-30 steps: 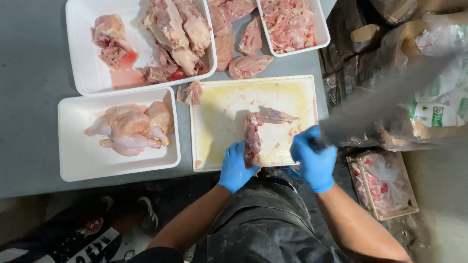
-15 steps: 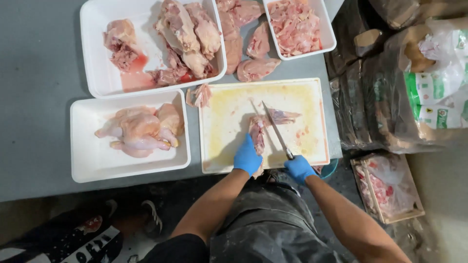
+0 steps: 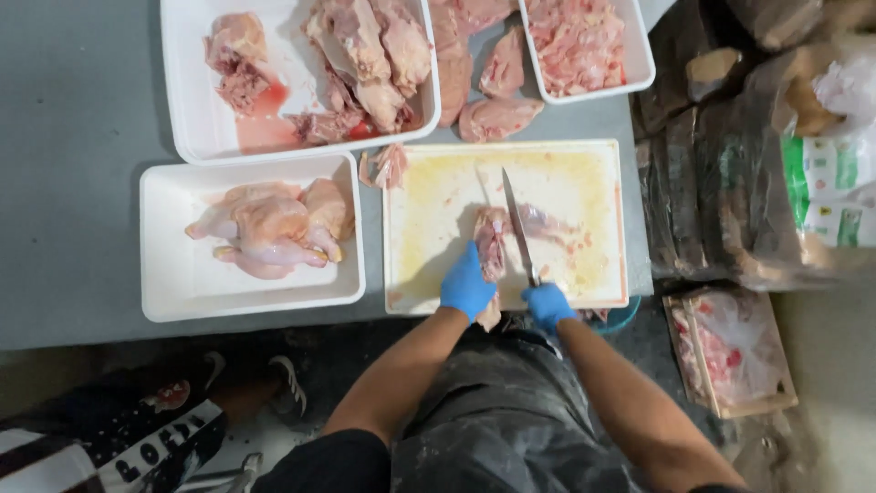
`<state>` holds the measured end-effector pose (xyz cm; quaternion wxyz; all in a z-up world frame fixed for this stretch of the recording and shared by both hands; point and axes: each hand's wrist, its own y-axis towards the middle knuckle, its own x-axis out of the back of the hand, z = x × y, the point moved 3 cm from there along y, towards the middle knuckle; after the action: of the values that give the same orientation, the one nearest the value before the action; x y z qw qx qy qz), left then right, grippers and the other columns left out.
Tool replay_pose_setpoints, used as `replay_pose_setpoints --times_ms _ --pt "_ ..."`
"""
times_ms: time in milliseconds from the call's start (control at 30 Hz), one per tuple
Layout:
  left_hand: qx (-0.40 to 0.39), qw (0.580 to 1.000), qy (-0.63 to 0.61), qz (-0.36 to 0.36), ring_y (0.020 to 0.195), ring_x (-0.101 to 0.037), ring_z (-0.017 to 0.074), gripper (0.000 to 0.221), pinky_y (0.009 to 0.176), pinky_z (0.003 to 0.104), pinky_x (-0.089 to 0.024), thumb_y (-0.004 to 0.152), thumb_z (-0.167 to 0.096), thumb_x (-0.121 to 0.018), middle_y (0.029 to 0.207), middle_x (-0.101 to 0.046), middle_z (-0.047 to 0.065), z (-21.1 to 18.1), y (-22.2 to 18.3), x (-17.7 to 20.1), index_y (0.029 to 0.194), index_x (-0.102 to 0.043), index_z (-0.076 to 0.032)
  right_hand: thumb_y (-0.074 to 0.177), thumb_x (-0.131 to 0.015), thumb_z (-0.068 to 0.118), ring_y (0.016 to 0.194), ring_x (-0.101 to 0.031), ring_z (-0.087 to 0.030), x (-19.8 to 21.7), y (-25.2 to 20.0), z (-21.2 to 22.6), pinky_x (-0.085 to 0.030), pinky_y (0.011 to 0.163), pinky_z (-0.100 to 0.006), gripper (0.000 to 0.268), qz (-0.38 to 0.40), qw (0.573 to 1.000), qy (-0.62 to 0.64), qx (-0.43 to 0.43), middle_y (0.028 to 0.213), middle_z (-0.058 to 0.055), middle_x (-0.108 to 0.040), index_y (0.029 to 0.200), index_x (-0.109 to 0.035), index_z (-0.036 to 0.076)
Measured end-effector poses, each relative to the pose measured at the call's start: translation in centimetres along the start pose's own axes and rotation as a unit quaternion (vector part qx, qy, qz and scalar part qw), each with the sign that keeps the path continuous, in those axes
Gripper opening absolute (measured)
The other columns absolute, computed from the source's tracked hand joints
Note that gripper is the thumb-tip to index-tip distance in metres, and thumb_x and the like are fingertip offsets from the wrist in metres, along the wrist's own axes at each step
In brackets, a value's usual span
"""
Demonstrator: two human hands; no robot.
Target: Cutting and portioning raw chicken on a cutting board and sorting the pieces into trays.
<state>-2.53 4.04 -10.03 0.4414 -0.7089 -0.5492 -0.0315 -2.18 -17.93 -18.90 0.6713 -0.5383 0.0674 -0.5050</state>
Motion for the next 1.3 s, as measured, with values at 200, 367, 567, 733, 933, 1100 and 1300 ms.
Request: replay_pose_setpoints --times_ms 200,367,567,733,933,1100,1300 --pt "-0.039 0.998 0.053 -0.007 0.139 -0.058 0.0441 0.096 0.116 0.059 -0.051 0.089 -0.028 -0.068 0.154 -0.054 0.02 -0.2 1.1 2.7 0.169 -0.019 -0.01 0.09 -0.062 0.021 0.105 -0.078 -0.041 4.4 -0.7 3.1 -0.061 0.089 -0.053 0.035 -0.091 0.977 -0.179 0.069 0.1 -0.022 -0.08 0.114 -0.079 0.003" --pt "-0.018 1.0 -0.009 0.014 0.14 -0.058 0.0438 0.091 0.118 0.057 -0.05 0.089 -0.026 -0.065 0.155 -0.056 0.022 4.5 7.3 -3.0 0.168 -0.024 -0.006 0.093 -0.069 0.001 0.04 -0.051 -0.018 4.6 -12.1 11.9 -0.038 0.04 -0.029 0.018 -0.1 0.862 0.419 0.269 0.048 -0.01 -0.046 0.077 -0.06 0.003" --pt "-0.006 0.998 0.062 0.028 0.141 -0.056 0.0434 0.103 0.118 0.058 -0.05 0.089 -0.034 -0.072 0.161 -0.05 0.02 0.0 0.8 2.4 0.171 -0.015 -0.011 0.083 -0.065 0.011 0.034 -0.059 -0.034 -4.9 1.8 -3.1 -0.045 0.04 -0.049 0.022 0.03 0.976 0.215 0.034 0.047 -0.02 -0.055 0.071 -0.064 -0.007" --pt "0.002 0.999 0.004 0.05 0.145 -0.053 0.0428 0.097 0.122 0.056 -0.046 0.089 -0.032 -0.072 0.163 -0.048 0.019 2.2 1.9 -0.3 0.169 -0.02 -0.012 0.085 -0.062 0.012 0.085 -0.077 -0.042 -1.3 7.5 -6.6 -0.061 0.075 -0.052 0.02 -0.005 0.957 -0.236 0.169 0.08 -0.021 -0.076 0.093 -0.077 -0.001" --pt "-0.012 0.998 0.044 0.043 0.145 -0.054 0.0377 0.097 0.123 0.053 -0.047 0.087 -0.037 -0.072 0.162 -0.05 0.013 1.1 2.2 2.8 0.168 -0.022 -0.02 0.091 -0.068 0.03 0.113 -0.076 -0.041 6.4 -0.6 4.0 -0.059 0.096 -0.053 0.042 -0.085 0.973 -0.19 0.098 0.112 -0.02 -0.08 0.127 -0.076 0.008" --pt "-0.01 1.0 0.006 0.017 0.14 -0.059 0.0403 0.088 0.119 0.054 -0.049 0.087 -0.033 -0.07 0.152 -0.059 0.018 1.8 2.8 1.6 0.164 -0.034 -0.01 0.087 -0.075 0.004 0.045 -0.057 -0.019 5.4 -11.0 11.7 -0.043 0.043 -0.03 0.014 -0.071 0.923 0.306 0.222 0.049 -0.009 -0.052 0.076 -0.068 0.004" --pt "-0.023 0.999 0.017 0.028 0.142 -0.057 0.0361 0.086 0.119 0.054 -0.05 0.085 -0.04 -0.076 0.157 -0.058 0.011 2.8 4.9 1.0 0.16 -0.04 -0.017 0.095 -0.058 0.017 0.054 -0.075 -0.027 -2.7 -0.3 -0.6 -0.062 0.055 -0.039 0.035 0.079 0.964 -0.162 0.194 0.05 -0.012 -0.069 0.069 -0.077 0.006"
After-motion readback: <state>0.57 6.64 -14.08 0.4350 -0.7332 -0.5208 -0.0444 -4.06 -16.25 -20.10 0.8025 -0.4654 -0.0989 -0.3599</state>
